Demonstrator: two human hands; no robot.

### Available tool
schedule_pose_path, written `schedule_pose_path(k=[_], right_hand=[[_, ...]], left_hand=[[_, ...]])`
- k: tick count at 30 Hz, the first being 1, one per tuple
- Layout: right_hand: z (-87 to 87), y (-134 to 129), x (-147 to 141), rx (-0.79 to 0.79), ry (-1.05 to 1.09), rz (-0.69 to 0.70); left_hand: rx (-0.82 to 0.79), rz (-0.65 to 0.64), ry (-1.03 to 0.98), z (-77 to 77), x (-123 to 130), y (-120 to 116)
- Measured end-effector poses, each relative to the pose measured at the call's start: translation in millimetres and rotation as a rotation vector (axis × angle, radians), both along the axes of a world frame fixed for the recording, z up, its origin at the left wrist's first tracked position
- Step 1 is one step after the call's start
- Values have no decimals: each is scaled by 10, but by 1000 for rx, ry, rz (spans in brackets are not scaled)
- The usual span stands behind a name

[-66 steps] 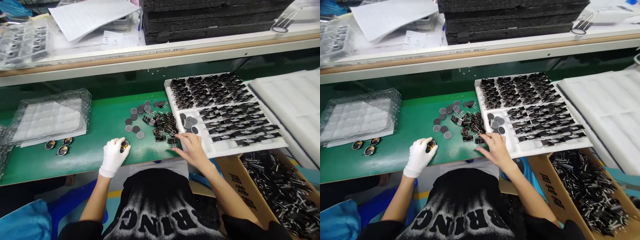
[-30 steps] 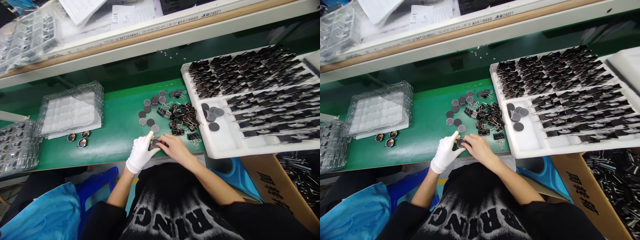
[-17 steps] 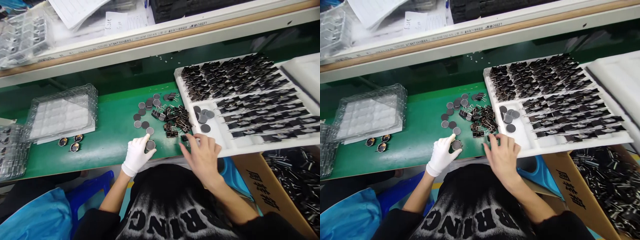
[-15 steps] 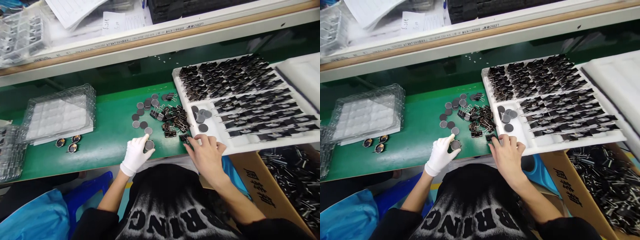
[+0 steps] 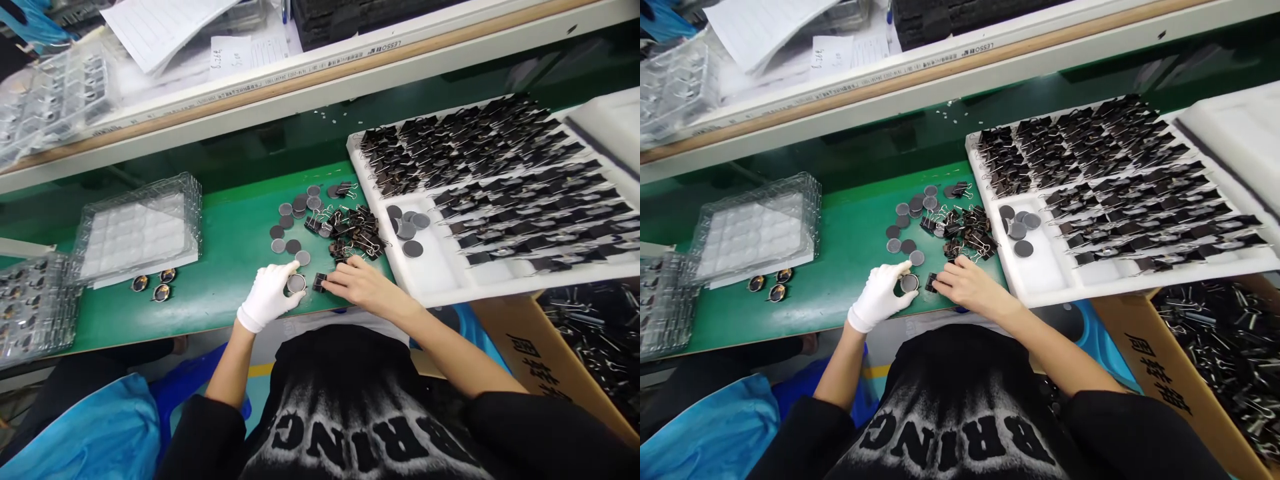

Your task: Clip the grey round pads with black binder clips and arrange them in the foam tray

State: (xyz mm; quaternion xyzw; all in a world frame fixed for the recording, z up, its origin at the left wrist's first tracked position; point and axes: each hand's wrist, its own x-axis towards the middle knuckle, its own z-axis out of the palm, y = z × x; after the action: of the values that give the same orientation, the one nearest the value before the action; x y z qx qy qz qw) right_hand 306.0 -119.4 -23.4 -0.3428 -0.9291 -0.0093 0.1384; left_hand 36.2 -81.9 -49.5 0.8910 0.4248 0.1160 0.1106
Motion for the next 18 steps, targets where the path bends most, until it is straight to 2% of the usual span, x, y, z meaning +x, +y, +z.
schedule_pose_path(k=[4,12,15,18], right_hand=[[-34,181,-105,-63,26,40],[-141,285,-162,-231,168,93],[-54,247,-136,-280,135,54],[89,161,-201,-305,197,-94]], left_hand=[[-6,17,-21,-17,-85,-14],[-52,-20,-54,-24,-113,1],[-45,-26,-61,-32,-120,10],[-19,-39,-64,-53,-127,10]])
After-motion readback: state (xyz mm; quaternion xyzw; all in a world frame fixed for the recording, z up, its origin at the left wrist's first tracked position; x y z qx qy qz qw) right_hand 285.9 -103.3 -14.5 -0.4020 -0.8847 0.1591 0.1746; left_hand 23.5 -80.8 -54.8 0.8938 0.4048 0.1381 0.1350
